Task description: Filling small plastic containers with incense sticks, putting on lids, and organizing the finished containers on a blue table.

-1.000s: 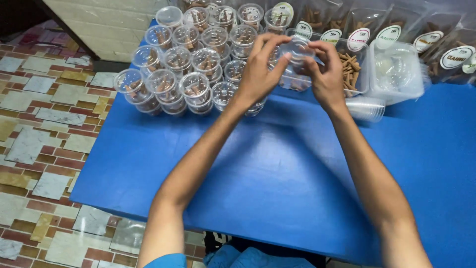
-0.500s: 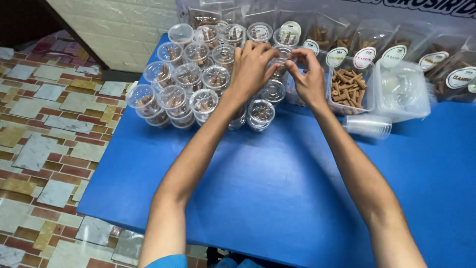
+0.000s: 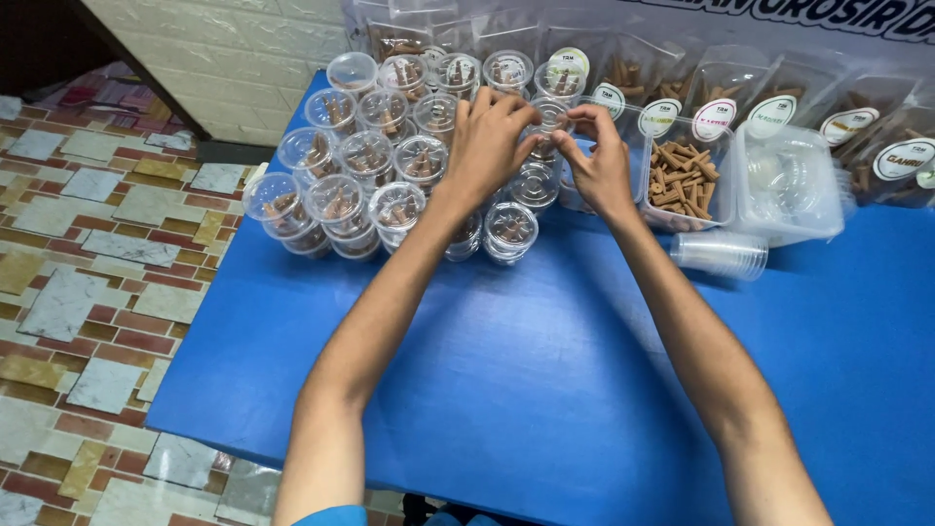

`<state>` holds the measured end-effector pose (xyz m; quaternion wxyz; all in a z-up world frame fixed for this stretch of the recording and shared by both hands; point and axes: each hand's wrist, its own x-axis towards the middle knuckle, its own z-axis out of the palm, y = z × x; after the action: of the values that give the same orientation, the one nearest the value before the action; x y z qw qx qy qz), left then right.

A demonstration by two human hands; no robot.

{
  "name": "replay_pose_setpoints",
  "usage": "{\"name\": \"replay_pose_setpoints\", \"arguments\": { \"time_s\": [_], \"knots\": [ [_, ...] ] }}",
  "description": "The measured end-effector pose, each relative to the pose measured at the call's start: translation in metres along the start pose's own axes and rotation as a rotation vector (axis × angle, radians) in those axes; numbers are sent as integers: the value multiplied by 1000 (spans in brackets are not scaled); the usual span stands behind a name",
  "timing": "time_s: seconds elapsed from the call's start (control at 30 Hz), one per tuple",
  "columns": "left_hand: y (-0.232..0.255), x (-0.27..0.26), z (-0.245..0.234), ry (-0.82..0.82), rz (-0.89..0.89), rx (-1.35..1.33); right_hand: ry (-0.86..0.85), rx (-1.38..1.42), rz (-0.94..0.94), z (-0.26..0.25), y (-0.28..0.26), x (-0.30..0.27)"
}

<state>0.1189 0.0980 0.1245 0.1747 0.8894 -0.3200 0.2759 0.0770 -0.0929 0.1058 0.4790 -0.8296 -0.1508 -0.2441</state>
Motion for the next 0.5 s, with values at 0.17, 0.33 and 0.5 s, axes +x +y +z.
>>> {"name": "replay_pose_setpoints", "arguments": {
  "time_s": [0.17, 0.33, 0.5],
  "knots": [
    [-1, 1, 2, -5, -6, -11, -11, -18, 23, -2, -2, 1],
    [-1, 2, -1, -46, -40, -22, -35, -38, 45, -7, -9, -2],
    [24, -5, -23, 54, -13, -83, 58, -52, 17, -25, -7, -19]
  ]
}}
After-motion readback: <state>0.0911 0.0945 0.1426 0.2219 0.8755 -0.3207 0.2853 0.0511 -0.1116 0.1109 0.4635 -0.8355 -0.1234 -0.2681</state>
